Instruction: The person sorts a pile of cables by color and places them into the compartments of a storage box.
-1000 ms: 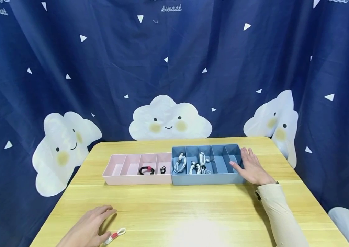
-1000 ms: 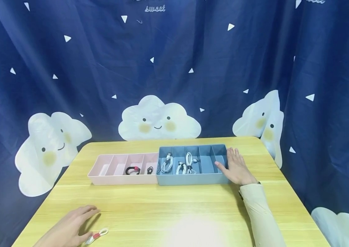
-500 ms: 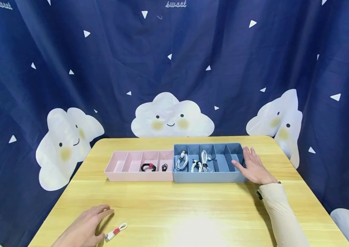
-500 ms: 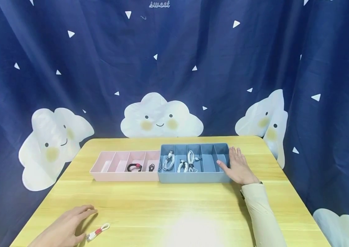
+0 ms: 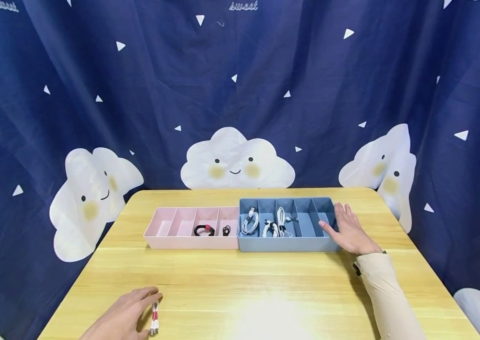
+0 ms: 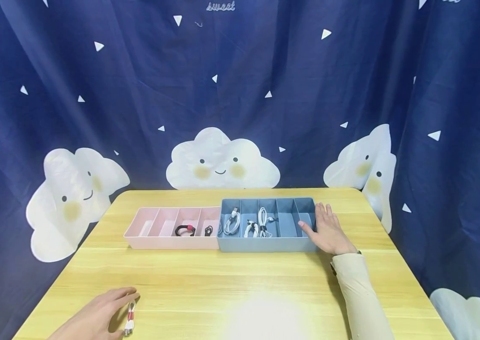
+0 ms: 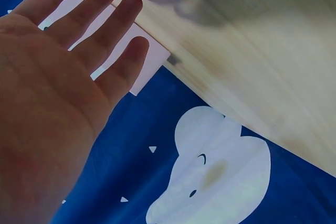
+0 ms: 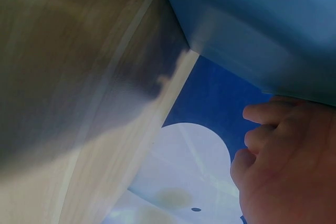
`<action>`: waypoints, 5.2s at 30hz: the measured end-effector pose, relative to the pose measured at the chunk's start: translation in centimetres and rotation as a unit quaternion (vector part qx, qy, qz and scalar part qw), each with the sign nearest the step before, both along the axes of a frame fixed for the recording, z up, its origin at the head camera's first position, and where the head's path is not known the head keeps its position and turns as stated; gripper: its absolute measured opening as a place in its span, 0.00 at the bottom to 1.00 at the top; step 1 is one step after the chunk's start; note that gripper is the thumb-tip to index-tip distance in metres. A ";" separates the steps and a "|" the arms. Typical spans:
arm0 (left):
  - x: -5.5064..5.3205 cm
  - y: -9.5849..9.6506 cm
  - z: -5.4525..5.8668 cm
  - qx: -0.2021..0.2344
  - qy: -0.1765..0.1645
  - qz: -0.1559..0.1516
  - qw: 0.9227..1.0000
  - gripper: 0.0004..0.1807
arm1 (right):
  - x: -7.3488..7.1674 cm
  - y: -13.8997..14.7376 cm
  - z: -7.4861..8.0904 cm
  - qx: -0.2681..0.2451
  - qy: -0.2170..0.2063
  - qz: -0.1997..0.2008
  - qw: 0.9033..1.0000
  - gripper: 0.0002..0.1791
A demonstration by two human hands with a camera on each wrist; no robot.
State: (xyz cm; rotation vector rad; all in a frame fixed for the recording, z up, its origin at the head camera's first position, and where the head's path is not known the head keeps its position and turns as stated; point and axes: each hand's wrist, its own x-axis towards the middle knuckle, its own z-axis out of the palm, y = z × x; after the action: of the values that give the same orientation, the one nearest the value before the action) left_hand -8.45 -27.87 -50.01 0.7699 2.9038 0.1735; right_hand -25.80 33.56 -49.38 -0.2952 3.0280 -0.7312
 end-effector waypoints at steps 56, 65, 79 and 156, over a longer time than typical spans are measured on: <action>-0.3 -0.5 -0.6 0.025 0.002 -0.006 1.000 0.45 | -0.1 0.1 -0.2 -0.008 0.002 -0.001 1.000 0.56; -0.5 -0.1 -0.6 0.032 -0.006 0.010 0.999 0.42 | 0.0 -0.1 0.0 -0.006 -0.006 -0.001 1.000 0.56; -1.0 1.0 -0.2 0.034 -0.002 0.023 0.999 0.43 | 0.0 0.0 -0.1 -0.004 -0.004 -0.002 1.000 0.56; -4.3 6.5 1.4 0.044 0.120 -0.017 0.992 0.38 | 0.0 0.1 -0.4 -0.016 0.005 0.001 1.000 0.55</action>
State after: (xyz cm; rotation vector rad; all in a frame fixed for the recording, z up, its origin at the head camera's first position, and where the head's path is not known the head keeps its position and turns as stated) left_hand -12.73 -21.41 -48.56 0.9142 3.1239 0.2211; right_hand -25.78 33.66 -49.79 -0.3027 3.0269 -0.7799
